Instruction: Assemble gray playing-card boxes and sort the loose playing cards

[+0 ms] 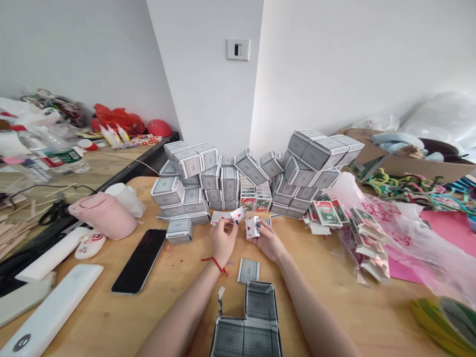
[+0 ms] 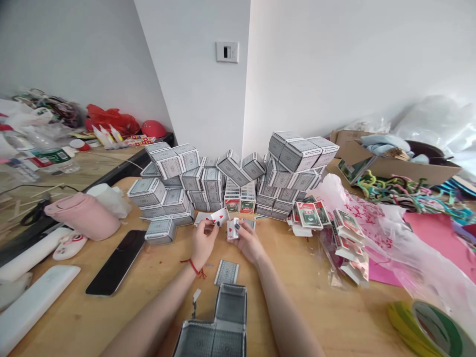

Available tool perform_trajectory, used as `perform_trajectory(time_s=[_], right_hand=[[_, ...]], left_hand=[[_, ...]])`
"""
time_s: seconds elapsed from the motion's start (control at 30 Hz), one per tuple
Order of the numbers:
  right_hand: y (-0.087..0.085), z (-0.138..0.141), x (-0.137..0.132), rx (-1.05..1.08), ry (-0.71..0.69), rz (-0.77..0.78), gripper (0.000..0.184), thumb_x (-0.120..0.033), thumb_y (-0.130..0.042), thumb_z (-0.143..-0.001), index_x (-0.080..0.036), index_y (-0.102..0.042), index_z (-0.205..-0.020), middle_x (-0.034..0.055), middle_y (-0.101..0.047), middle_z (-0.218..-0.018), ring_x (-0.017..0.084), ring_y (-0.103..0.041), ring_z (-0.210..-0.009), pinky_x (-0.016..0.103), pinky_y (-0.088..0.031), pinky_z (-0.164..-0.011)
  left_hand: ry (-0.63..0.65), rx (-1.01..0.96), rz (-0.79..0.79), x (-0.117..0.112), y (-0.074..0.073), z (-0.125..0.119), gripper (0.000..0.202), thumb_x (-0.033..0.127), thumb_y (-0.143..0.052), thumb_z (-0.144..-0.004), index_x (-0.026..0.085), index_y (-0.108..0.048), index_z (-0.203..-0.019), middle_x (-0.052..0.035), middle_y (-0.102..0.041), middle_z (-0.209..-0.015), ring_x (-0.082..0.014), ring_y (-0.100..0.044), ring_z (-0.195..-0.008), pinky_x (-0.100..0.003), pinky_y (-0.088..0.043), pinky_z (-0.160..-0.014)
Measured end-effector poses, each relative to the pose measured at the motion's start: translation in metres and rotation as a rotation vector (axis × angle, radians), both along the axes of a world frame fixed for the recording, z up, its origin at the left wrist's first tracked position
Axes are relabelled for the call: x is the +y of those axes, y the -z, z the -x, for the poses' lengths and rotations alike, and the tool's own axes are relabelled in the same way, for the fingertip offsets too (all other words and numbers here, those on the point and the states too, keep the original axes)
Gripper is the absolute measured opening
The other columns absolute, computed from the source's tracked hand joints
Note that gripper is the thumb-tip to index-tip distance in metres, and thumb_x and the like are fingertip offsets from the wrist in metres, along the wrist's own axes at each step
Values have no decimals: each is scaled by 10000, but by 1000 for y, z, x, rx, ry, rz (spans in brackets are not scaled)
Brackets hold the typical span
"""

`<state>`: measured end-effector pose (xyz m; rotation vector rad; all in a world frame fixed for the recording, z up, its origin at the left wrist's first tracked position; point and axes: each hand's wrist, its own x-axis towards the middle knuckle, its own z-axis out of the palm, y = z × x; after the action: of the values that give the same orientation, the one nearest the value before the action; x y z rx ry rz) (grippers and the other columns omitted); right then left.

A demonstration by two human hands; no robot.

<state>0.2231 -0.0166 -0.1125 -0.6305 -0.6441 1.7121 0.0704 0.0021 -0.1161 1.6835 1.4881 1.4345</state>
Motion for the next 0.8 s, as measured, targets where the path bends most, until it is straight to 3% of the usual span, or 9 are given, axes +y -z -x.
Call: perform_trajectory(time_s=[0.17,0.27,0.37,0.53,0.8], right_hand=[[-4,4,-1,-72,72,-58,239,-282,-667,-657,-246,-580,-876,-1,-607,-896,154,-569,-768,316,-468,-682],[-8,6,-3,-190,51,-95,254,-301,-668,-653,-231,-594,-886,17,-609,-905,166,-564,-789,306,-457,-692],[-10,8,-5,-300,51,-120,291,-302,-681,-633,-225,-594,-899,27,-612,-911,175,-556,-808,296,-449,-697],[-8,9,-5,-320,106,-133,297,-313,-675,-632,-223,-588,-902,23,-602,-888,165,-550,-772,292,-443,-683],[-3,8,-3,-297,113,-116,282,-300,-669,-641,-228,-581,-899,16,-601,-918,150,-551,-746,282,-434,-667]], left_hand=[[172,117,-87,-8,-10,-5,106,206,-537,-706,176,-518,-806,-42,-572,-859,-159,-545,-824,-303,-446,-731],[263,177,-113,-11,-15,-7,202,128,-526,-682,180,-528,-877,-68,-528,-1019,-181,-502,-961,-334,-429,-810],[319,224,-132,-13,-15,-7,195,72,-524,-643,180,-536,-805,-75,-486,-1124,-204,-467,-1031,-371,-415,-854],[344,275,-160,-14,-14,-7,123,62,-524,-622,175,-476,-624,-59,-499,-1099,-206,-473,-1019,-372,-418,-853],[435,243,-81,-18,-20,-7,122,137,-535,-660,173,-418,-651,-60,-469,-979,-158,-498,-859,-294,-431,-727]])
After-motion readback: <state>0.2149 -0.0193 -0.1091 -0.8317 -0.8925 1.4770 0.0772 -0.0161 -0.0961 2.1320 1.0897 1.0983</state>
